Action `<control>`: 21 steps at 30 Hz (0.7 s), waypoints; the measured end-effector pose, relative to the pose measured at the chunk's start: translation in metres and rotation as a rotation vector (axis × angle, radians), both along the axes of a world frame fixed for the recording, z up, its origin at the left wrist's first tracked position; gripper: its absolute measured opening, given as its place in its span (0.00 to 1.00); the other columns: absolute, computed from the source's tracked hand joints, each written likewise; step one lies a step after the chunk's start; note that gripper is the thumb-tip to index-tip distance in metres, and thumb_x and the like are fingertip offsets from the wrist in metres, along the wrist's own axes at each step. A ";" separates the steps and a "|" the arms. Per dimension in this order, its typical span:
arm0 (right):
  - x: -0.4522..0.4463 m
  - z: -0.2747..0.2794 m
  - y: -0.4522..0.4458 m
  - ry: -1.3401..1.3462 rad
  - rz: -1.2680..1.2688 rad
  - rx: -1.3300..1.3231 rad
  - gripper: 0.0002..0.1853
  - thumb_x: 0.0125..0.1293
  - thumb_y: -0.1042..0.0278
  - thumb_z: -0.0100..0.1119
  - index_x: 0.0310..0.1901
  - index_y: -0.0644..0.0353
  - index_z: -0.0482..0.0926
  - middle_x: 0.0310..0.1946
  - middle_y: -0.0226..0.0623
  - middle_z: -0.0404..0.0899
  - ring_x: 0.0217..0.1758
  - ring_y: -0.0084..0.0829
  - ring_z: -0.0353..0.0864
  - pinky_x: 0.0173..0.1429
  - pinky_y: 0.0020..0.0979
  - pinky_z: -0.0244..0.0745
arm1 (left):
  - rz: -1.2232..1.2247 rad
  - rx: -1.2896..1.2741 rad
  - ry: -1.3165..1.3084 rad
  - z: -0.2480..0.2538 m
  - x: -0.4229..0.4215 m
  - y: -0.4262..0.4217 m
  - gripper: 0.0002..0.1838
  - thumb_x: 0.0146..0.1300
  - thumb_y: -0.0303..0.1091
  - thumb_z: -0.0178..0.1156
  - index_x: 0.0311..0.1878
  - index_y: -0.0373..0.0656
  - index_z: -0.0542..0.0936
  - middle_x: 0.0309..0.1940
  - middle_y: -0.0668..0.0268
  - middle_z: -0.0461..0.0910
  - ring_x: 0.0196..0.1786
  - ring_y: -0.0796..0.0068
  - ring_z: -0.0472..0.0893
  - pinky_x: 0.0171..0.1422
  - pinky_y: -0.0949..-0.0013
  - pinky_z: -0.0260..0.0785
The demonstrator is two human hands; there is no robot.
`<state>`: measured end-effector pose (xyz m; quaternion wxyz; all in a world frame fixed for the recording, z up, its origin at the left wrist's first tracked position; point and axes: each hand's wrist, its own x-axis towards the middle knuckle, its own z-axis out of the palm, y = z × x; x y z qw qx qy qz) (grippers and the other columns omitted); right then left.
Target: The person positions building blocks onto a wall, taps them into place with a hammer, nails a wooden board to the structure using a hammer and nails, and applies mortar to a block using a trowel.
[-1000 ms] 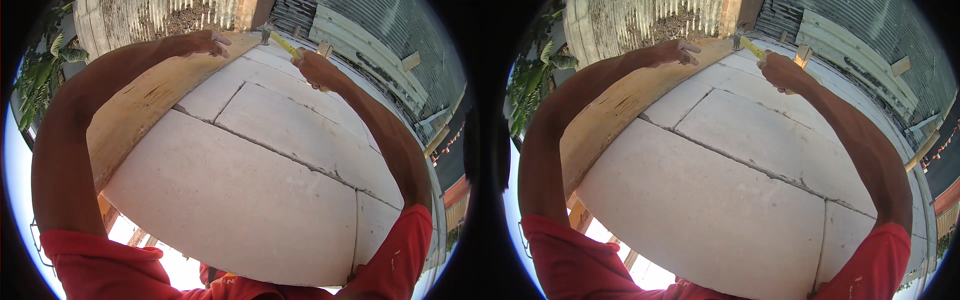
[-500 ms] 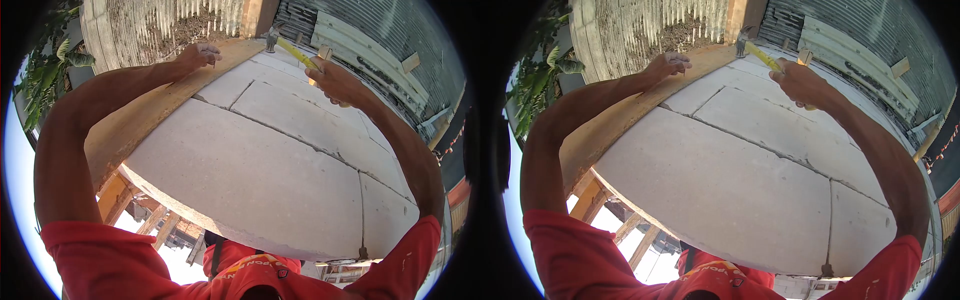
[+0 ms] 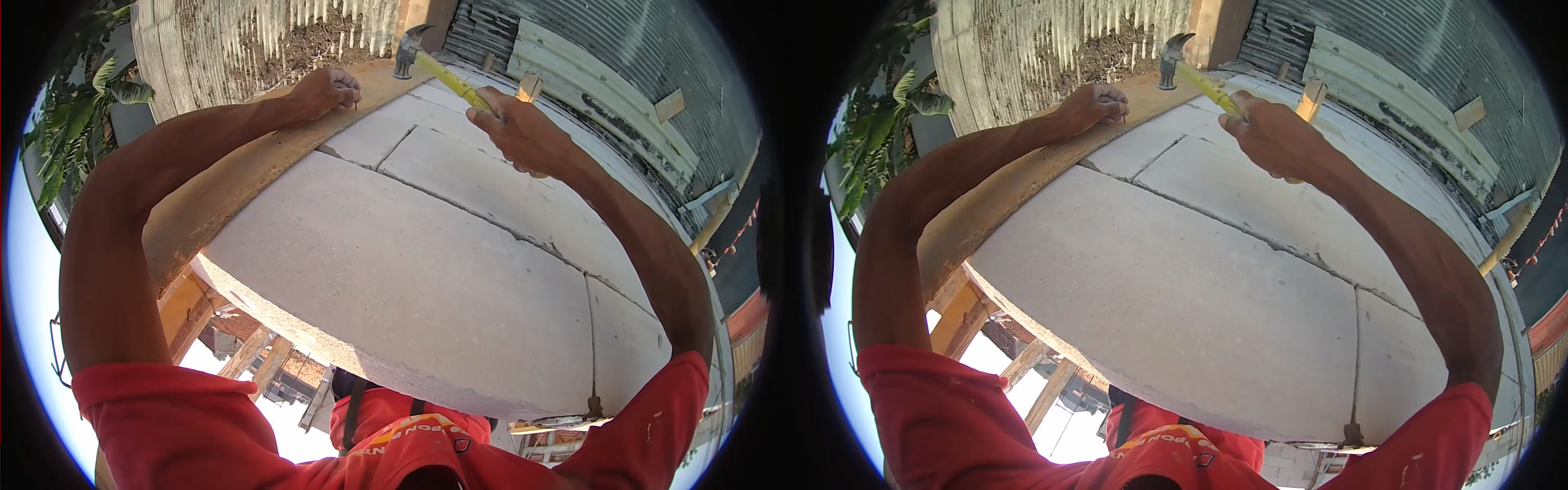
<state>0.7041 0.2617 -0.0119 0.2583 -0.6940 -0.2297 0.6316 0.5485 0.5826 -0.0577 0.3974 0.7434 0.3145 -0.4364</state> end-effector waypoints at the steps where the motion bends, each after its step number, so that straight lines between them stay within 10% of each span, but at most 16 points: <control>1: -0.001 0.003 0.004 0.002 0.000 0.036 0.28 0.80 0.53 0.44 0.69 0.68 0.63 0.18 0.37 0.72 0.14 0.29 0.71 0.18 0.37 0.69 | -0.021 0.020 0.007 0.001 -0.001 0.002 0.13 0.66 0.36 0.66 0.48 0.39 0.80 0.37 0.65 0.87 0.41 0.80 0.85 0.46 0.74 0.77; 10: -0.027 -0.016 0.039 -0.256 -0.174 0.310 0.26 0.80 0.53 0.42 0.65 0.70 0.65 0.22 0.49 0.79 0.18 0.42 0.79 0.26 0.46 0.75 | -0.131 0.119 -0.054 0.004 0.000 -0.006 0.32 0.62 0.39 0.70 0.61 0.29 0.70 0.39 0.57 0.87 0.42 0.70 0.86 0.52 0.71 0.75; 16: -0.022 0.011 0.038 0.185 -0.073 0.031 0.27 0.81 0.52 0.44 0.72 0.60 0.61 0.17 0.21 0.58 0.14 0.18 0.58 0.14 0.27 0.58 | -0.154 0.122 -0.027 0.004 0.000 -0.003 0.34 0.62 0.40 0.71 0.62 0.28 0.69 0.41 0.55 0.87 0.45 0.70 0.86 0.54 0.70 0.74; 21: 0.000 0.009 0.040 0.101 -0.332 0.130 0.23 0.80 0.53 0.43 0.62 0.66 0.68 0.19 0.30 0.65 0.15 0.24 0.65 0.18 0.31 0.65 | -0.148 0.102 -0.045 0.003 -0.002 -0.001 0.34 0.62 0.41 0.70 0.62 0.27 0.68 0.43 0.54 0.87 0.46 0.68 0.85 0.55 0.69 0.74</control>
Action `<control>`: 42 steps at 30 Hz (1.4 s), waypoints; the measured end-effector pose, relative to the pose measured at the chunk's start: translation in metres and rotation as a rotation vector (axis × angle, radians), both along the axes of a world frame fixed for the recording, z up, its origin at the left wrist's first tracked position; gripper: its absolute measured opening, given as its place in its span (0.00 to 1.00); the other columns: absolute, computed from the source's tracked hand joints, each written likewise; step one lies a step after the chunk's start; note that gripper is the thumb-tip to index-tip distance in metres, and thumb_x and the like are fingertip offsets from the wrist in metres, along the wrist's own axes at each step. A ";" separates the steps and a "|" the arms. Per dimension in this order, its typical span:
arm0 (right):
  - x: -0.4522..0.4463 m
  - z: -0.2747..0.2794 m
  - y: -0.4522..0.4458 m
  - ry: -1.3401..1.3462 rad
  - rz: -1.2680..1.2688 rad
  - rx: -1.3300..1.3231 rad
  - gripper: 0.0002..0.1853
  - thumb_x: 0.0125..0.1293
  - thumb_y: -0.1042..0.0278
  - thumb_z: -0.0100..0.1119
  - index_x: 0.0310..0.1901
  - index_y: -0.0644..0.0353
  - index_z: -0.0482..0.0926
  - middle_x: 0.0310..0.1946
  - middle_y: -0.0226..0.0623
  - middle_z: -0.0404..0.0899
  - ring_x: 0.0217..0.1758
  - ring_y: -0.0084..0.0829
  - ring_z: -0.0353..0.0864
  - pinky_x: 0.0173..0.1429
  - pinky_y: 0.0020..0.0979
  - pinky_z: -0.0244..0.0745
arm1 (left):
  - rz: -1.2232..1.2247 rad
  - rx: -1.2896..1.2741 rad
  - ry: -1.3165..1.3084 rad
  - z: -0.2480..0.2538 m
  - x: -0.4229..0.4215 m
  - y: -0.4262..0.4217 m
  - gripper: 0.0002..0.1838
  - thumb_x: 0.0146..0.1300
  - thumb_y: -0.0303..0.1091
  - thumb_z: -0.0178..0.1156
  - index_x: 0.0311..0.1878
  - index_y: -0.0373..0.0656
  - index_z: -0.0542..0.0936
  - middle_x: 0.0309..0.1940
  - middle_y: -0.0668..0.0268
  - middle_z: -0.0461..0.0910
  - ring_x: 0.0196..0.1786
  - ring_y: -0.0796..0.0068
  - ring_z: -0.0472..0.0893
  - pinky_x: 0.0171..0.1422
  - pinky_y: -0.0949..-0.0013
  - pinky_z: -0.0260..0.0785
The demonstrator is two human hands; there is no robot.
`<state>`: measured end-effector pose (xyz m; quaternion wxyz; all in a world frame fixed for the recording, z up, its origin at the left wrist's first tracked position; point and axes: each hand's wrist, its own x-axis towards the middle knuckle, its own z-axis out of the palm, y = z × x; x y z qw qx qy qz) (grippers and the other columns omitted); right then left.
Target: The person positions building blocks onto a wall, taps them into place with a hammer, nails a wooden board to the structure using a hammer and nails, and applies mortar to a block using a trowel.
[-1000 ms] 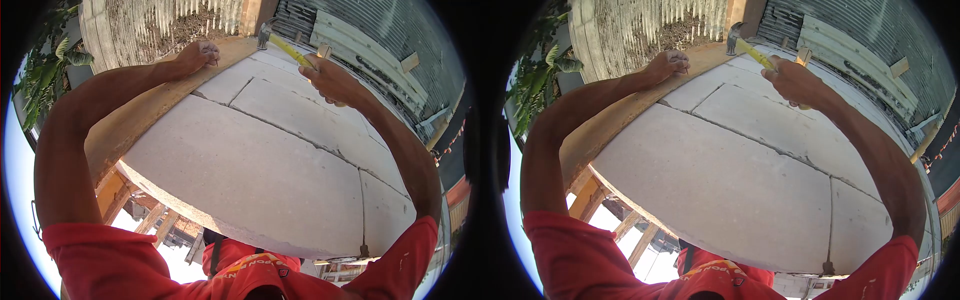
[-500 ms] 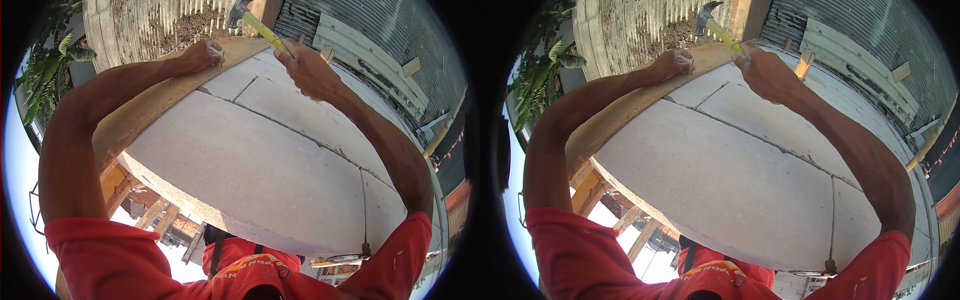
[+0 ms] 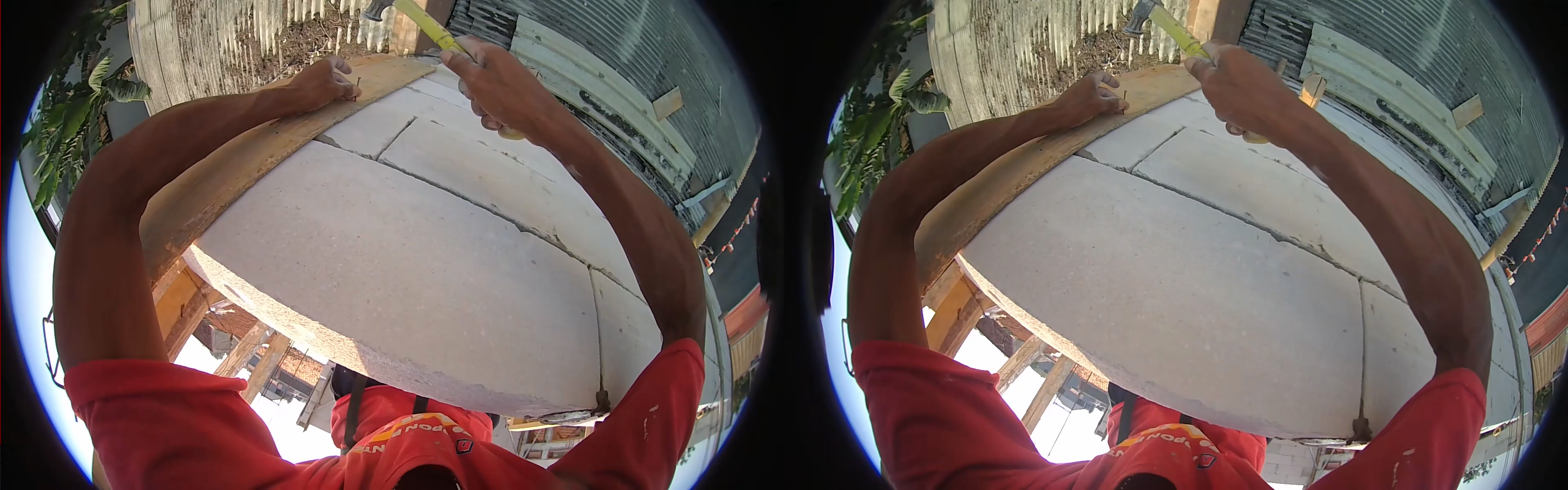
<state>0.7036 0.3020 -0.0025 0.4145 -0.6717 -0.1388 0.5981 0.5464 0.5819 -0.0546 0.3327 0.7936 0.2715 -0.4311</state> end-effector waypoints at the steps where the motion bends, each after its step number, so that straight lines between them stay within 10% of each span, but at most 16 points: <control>1: 0.003 -0.003 0.001 -0.050 -0.082 0.030 0.23 0.80 0.53 0.43 0.57 0.69 0.71 0.19 0.34 0.68 0.15 0.28 0.68 0.20 0.35 0.68 | -0.005 -0.006 0.005 -0.002 -0.001 0.002 0.34 0.62 0.41 0.70 0.62 0.27 0.68 0.44 0.54 0.86 0.46 0.67 0.85 0.56 0.69 0.74; 10: -0.017 -0.004 -0.004 0.057 0.175 -0.063 0.27 0.79 0.52 0.47 0.71 0.60 0.63 0.18 0.23 0.59 0.15 0.18 0.56 0.17 0.25 0.57 | -0.007 -0.016 0.071 0.005 0.004 0.000 0.34 0.64 0.42 0.69 0.62 0.25 0.68 0.50 0.49 0.84 0.54 0.66 0.83 0.61 0.68 0.72; 16: 0.023 0.005 0.014 -0.337 0.001 -0.028 0.17 0.77 0.59 0.49 0.46 0.67 0.77 0.21 0.38 0.74 0.22 0.33 0.76 0.25 0.35 0.72 | -0.310 0.086 0.106 -0.001 -0.003 0.014 0.31 0.72 0.45 0.54 0.65 0.26 0.66 0.55 0.40 0.79 0.58 0.52 0.81 0.65 0.56 0.70; 19: -0.007 -0.034 0.013 -0.573 -0.072 0.117 0.24 0.80 0.54 0.43 0.62 0.69 0.67 0.17 0.37 0.68 0.20 0.32 0.77 0.24 0.39 0.73 | -0.389 0.258 0.400 0.030 0.006 -0.006 0.31 0.75 0.46 0.43 0.68 0.27 0.61 0.56 0.34 0.77 0.59 0.44 0.80 0.65 0.49 0.68; 24: -0.018 0.001 0.000 0.165 0.243 -0.044 0.23 0.80 0.54 0.43 0.62 0.67 0.68 0.18 0.30 0.65 0.18 0.26 0.70 0.22 0.34 0.70 | -0.394 0.258 0.436 0.026 0.010 -0.014 0.33 0.75 0.45 0.42 0.70 0.23 0.56 0.60 0.31 0.73 0.62 0.40 0.77 0.66 0.46 0.67; 27: -0.005 0.008 0.002 0.085 0.040 -0.028 0.26 0.79 0.52 0.45 0.69 0.62 0.63 0.19 0.21 0.58 0.15 0.15 0.56 0.16 0.24 0.55 | -0.374 0.261 0.431 0.028 0.008 -0.011 0.34 0.75 0.46 0.43 0.70 0.24 0.56 0.62 0.32 0.71 0.64 0.39 0.76 0.68 0.45 0.67; 32: -0.002 -0.005 0.017 -0.233 -0.290 0.004 0.25 0.79 0.54 0.42 0.61 0.72 0.65 0.25 0.46 0.78 0.17 0.32 0.75 0.24 0.37 0.75 | -0.424 0.222 0.411 0.033 0.010 -0.011 0.35 0.75 0.44 0.41 0.71 0.20 0.52 0.56 0.31 0.76 0.59 0.42 0.80 0.64 0.48 0.69; 38: -0.026 0.004 0.003 0.202 0.290 -0.089 0.24 0.80 0.53 0.43 0.64 0.65 0.64 0.19 0.26 0.64 0.14 0.19 0.62 0.17 0.29 0.63 | -0.406 0.220 0.432 0.030 0.009 -0.010 0.35 0.75 0.45 0.42 0.70 0.20 0.53 0.57 0.31 0.75 0.59 0.42 0.80 0.64 0.47 0.68; 42: 0.003 0.002 0.005 -0.036 -0.004 0.041 0.23 0.80 0.56 0.44 0.62 0.70 0.62 0.22 0.47 0.78 0.17 0.35 0.79 0.22 0.38 0.74 | -0.416 0.236 0.402 0.029 0.006 -0.008 0.35 0.75 0.45 0.42 0.70 0.20 0.53 0.57 0.31 0.75 0.59 0.42 0.80 0.64 0.47 0.69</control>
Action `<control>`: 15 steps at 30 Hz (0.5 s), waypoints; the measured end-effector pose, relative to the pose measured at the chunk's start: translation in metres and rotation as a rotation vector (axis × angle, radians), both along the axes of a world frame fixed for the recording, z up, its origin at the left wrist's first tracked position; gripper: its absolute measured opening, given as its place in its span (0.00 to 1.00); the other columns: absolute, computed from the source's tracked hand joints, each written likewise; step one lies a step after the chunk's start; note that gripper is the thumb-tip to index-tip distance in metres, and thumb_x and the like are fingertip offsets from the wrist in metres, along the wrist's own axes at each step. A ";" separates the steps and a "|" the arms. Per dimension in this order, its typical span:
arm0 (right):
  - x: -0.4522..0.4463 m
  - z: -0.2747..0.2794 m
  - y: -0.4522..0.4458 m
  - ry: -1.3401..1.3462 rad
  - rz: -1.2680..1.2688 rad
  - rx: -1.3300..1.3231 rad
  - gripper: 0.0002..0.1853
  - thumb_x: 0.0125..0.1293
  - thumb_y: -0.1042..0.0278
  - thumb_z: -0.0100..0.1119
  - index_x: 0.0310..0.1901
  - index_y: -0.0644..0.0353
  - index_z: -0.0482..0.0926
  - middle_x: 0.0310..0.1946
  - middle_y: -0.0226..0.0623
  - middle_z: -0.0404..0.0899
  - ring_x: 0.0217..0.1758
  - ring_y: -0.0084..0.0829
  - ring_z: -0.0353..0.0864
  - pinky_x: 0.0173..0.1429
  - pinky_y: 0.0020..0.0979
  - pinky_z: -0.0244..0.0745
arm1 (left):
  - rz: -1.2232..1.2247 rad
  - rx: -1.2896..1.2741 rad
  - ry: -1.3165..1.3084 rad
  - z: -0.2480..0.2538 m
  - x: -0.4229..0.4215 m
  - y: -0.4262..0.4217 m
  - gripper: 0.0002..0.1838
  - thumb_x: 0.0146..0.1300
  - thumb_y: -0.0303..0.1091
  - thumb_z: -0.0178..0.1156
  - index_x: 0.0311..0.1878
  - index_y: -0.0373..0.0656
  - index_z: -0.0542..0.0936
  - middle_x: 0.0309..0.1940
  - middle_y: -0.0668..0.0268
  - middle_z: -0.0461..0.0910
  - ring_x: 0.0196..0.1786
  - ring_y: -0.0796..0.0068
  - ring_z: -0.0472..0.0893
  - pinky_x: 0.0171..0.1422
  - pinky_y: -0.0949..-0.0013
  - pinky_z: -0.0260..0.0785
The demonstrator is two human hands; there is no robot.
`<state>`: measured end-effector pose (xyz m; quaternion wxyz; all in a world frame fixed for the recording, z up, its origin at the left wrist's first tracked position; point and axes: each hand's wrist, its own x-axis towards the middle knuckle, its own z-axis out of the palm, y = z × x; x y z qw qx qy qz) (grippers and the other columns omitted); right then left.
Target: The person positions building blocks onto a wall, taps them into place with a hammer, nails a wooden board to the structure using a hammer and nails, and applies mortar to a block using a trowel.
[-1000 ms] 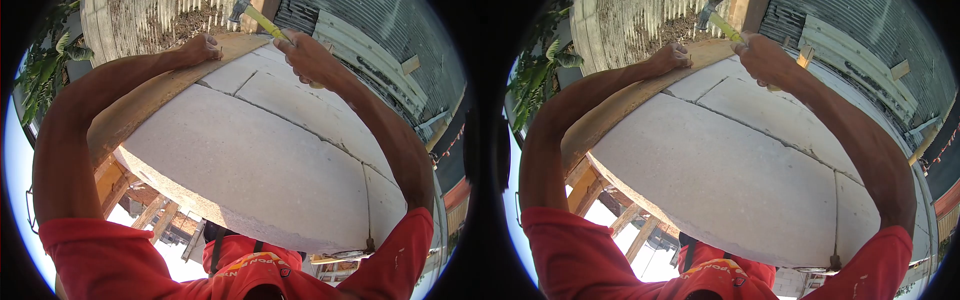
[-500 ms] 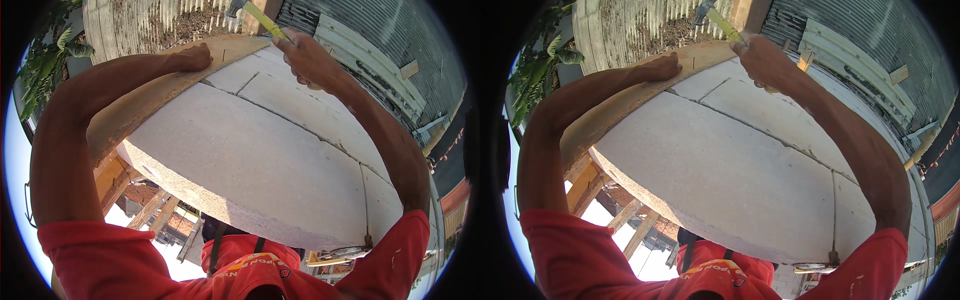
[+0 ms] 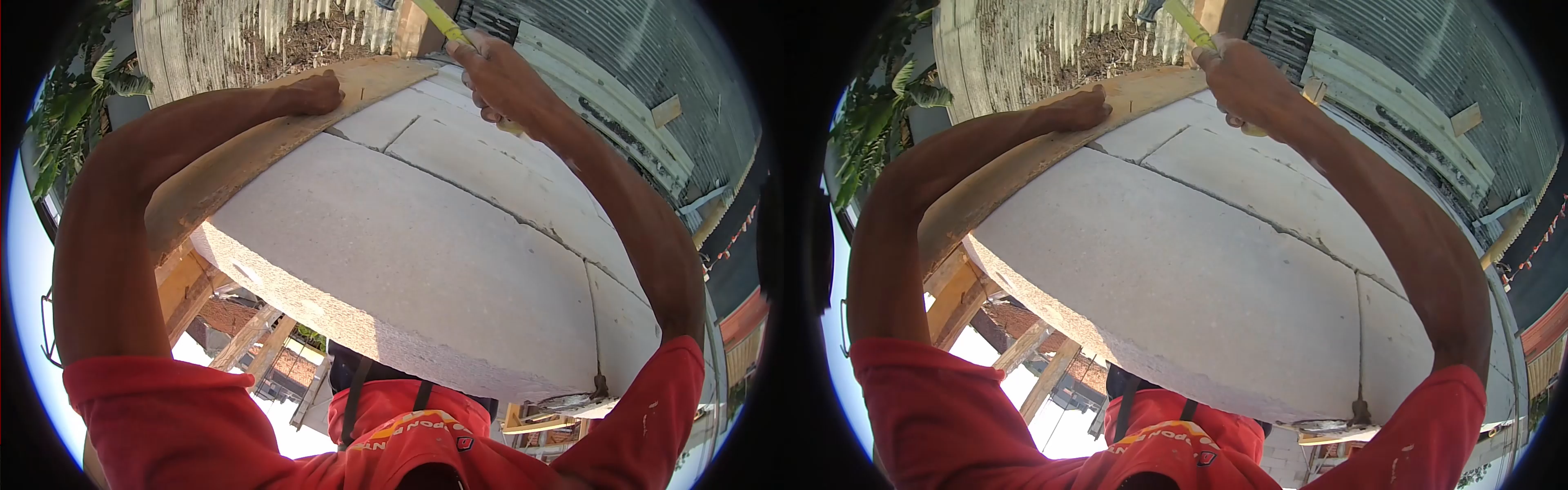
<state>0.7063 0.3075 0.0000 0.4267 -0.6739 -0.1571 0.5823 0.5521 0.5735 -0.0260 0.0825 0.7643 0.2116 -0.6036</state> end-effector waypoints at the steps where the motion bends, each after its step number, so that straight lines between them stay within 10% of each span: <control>1: 0.006 -0.001 0.004 -0.122 -0.090 0.030 0.22 0.80 0.57 0.43 0.62 0.70 0.61 0.21 0.47 0.78 0.17 0.36 0.79 0.21 0.38 0.74 | 0.004 0.007 -0.002 -0.001 0.000 0.001 0.34 0.75 0.45 0.42 0.70 0.20 0.54 0.57 0.31 0.75 0.60 0.42 0.79 0.64 0.47 0.68; 5: -0.036 -0.047 0.010 -0.414 -0.302 0.016 0.23 0.80 0.52 0.44 0.62 0.62 0.63 0.16 0.28 0.63 0.12 0.24 0.64 0.16 0.31 0.64 | 0.008 0.008 0.015 -0.001 0.001 0.001 0.35 0.75 0.45 0.42 0.69 0.20 0.54 0.58 0.31 0.75 0.60 0.42 0.79 0.65 0.47 0.68; 7: -0.048 -0.008 -0.012 -0.089 0.320 -0.097 0.21 0.80 0.53 0.43 0.62 0.61 0.63 0.15 0.28 0.62 0.12 0.24 0.63 0.16 0.32 0.63 | -0.004 -0.005 0.009 0.001 0.002 -0.001 0.35 0.75 0.45 0.42 0.69 0.20 0.54 0.58 0.32 0.75 0.60 0.42 0.79 0.65 0.48 0.68; 12: -0.019 0.006 -0.007 0.036 0.196 -0.069 0.20 0.81 0.53 0.42 0.60 0.63 0.65 0.16 0.23 0.55 0.12 0.21 0.57 0.16 0.28 0.58 | -0.017 0.002 0.000 -0.002 0.002 0.002 0.35 0.75 0.45 0.42 0.70 0.19 0.54 0.58 0.33 0.76 0.60 0.43 0.80 0.65 0.48 0.69; 15: 0.005 -0.006 0.005 -0.194 -0.063 0.020 0.22 0.80 0.56 0.42 0.54 0.74 0.66 0.17 0.41 0.74 0.15 0.37 0.77 0.19 0.39 0.72 | -0.029 -0.011 0.012 0.002 0.005 0.000 0.36 0.75 0.46 0.42 0.70 0.19 0.53 0.58 0.33 0.76 0.60 0.43 0.80 0.65 0.48 0.69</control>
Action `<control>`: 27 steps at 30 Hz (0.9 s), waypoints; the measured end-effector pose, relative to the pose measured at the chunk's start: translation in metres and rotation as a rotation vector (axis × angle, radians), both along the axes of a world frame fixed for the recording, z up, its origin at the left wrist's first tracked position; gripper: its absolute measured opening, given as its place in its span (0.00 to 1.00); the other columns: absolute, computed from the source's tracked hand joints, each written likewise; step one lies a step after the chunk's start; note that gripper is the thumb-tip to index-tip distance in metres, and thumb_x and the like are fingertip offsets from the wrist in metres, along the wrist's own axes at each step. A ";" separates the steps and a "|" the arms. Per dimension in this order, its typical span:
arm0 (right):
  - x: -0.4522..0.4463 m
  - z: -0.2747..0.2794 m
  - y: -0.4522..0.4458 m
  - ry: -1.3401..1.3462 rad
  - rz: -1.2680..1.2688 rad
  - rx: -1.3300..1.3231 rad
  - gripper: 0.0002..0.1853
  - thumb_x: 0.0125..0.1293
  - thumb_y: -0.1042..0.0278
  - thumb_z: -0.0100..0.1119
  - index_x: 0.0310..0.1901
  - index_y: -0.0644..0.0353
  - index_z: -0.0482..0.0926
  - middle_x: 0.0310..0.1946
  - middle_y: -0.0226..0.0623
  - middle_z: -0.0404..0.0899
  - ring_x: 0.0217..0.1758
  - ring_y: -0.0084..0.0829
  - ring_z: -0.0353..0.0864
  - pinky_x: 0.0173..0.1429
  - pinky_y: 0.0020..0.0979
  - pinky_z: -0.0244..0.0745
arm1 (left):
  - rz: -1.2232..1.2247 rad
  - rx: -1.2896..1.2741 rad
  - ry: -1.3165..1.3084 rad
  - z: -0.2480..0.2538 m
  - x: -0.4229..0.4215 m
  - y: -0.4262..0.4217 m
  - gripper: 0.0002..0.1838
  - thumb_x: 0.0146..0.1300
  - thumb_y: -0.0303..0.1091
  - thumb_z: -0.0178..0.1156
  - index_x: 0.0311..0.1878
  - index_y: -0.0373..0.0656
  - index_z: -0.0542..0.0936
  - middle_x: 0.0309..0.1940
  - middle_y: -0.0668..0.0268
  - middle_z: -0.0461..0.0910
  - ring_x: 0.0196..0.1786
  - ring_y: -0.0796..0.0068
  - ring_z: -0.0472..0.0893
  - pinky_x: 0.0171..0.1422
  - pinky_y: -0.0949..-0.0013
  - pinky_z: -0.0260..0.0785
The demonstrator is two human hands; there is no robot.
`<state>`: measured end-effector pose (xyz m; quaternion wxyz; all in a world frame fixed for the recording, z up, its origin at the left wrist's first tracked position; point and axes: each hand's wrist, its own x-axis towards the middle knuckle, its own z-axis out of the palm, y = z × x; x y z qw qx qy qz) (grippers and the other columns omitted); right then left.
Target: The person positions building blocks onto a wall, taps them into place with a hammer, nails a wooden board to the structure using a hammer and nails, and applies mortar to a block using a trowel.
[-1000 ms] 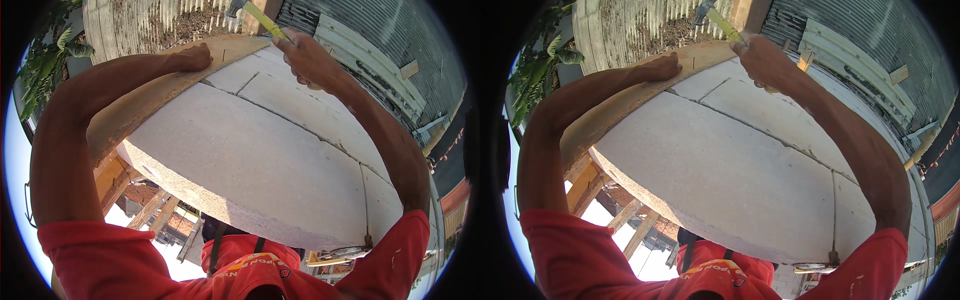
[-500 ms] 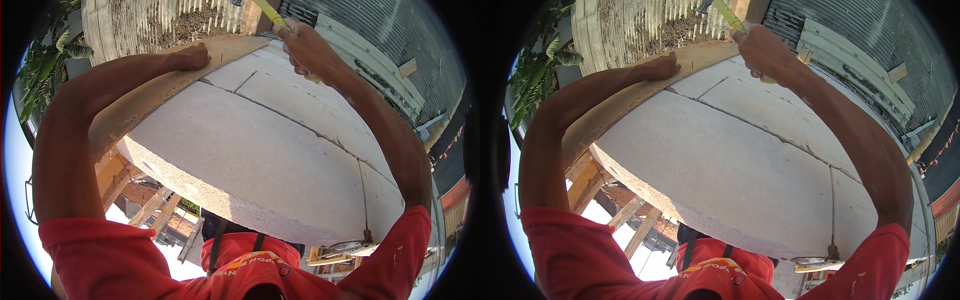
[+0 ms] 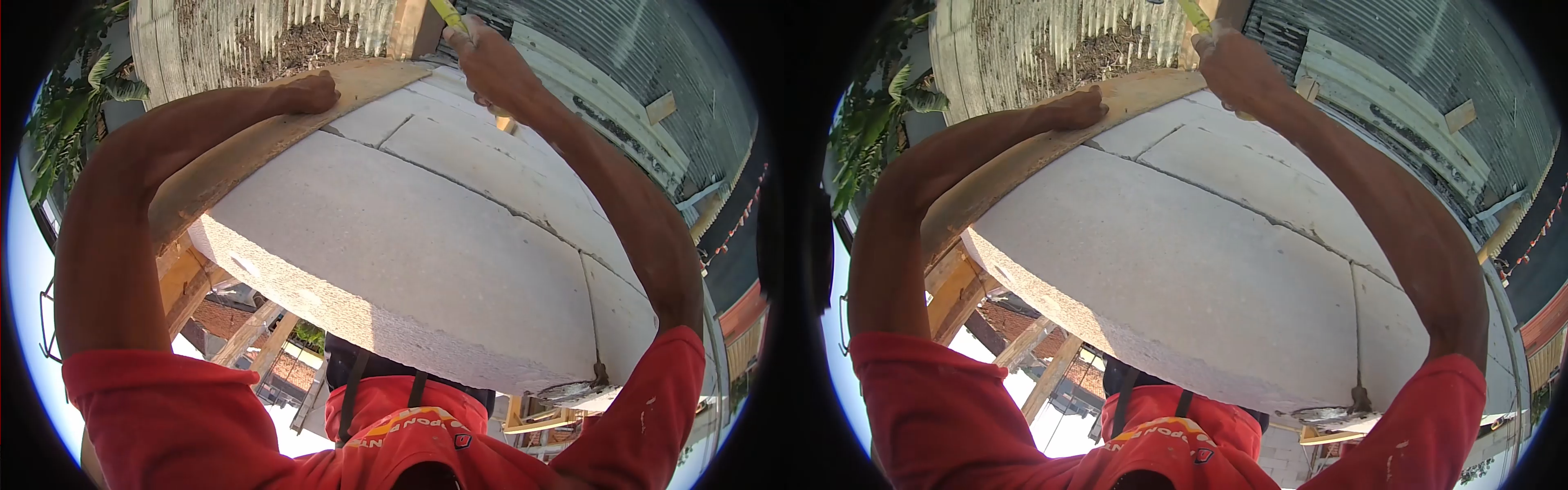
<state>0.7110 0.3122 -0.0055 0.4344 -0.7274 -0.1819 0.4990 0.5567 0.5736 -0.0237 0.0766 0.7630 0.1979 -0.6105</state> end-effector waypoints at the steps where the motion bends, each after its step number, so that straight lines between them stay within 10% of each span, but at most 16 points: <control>1: -0.006 -0.003 0.002 -0.031 -0.035 -0.004 0.22 0.80 0.56 0.42 0.53 0.73 0.66 0.16 0.41 0.74 0.15 0.38 0.77 0.19 0.39 0.72 | 0.009 0.004 0.006 0.001 0.000 -0.001 0.36 0.75 0.46 0.42 0.70 0.20 0.53 0.58 0.33 0.76 0.59 0.43 0.80 0.65 0.48 0.69; 3: -0.029 -0.012 0.006 -0.103 -0.112 -0.013 0.21 0.80 0.56 0.42 0.52 0.72 0.66 0.16 0.40 0.74 0.15 0.38 0.77 0.19 0.39 0.72 | 0.013 0.007 0.003 0.001 0.002 0.000 0.36 0.75 0.46 0.42 0.70 0.20 0.54 0.58 0.33 0.76 0.59 0.44 0.80 0.65 0.49 0.69; 6: -0.055 0.004 -0.015 0.221 0.535 -0.159 0.24 0.81 0.52 0.42 0.65 0.64 0.65 0.20 0.32 0.66 0.17 0.23 0.72 0.17 0.30 0.64 | -0.005 0.001 0.010 -0.003 -0.001 0.000 0.35 0.75 0.46 0.42 0.71 0.22 0.54 0.57 0.33 0.76 0.59 0.44 0.80 0.64 0.49 0.70; 9: -0.031 0.012 -0.010 0.370 0.433 -0.235 0.25 0.81 0.49 0.42 0.63 0.64 0.67 0.19 0.29 0.65 0.17 0.23 0.71 0.19 0.30 0.67 | -0.116 -0.026 0.042 -0.003 -0.001 0.001 0.33 0.74 0.45 0.43 0.70 0.24 0.58 0.56 0.35 0.77 0.58 0.44 0.81 0.63 0.49 0.70; 16: 0.053 0.143 -0.105 -0.222 0.168 -0.366 0.27 0.77 0.43 0.48 0.53 0.65 0.74 0.18 0.28 0.68 0.13 0.17 0.66 0.15 0.26 0.60 | -0.564 -0.095 0.270 -0.030 0.056 -0.004 0.20 0.62 0.35 0.50 0.50 0.35 0.84 0.47 0.52 0.85 0.48 0.51 0.85 0.50 0.51 0.77; 22: -0.001 0.261 -0.244 -0.286 -0.424 -0.086 0.12 0.75 0.60 0.57 0.45 0.61 0.74 0.18 0.21 0.64 0.15 0.11 0.59 0.18 0.19 0.56 | -0.470 -0.313 -0.353 -0.024 0.130 -0.071 0.18 0.58 0.28 0.53 0.48 0.35 0.85 0.46 0.51 0.86 0.46 0.50 0.85 0.47 0.53 0.77; 25: -0.031 0.315 -0.303 0.016 -0.510 -0.135 0.11 0.74 0.64 0.56 0.37 0.62 0.71 0.17 0.21 0.61 0.14 0.11 0.54 0.16 0.19 0.51 | 0.065 -0.095 -0.402 0.004 0.146 -0.147 0.18 0.60 0.28 0.54 0.52 0.40 0.86 0.54 0.53 0.84 0.57 0.47 0.83 0.56 0.46 0.75; 27: -0.065 0.329 -0.322 0.162 -0.879 -0.097 0.17 0.74 0.56 0.58 0.31 0.56 0.67 0.13 0.18 0.54 0.09 0.12 0.46 0.12 0.21 0.42 | 0.441 -0.157 -0.742 0.126 0.144 -0.206 0.19 0.67 0.36 0.54 0.55 0.34 0.80 0.49 0.51 0.85 0.52 0.49 0.85 0.55 0.46 0.76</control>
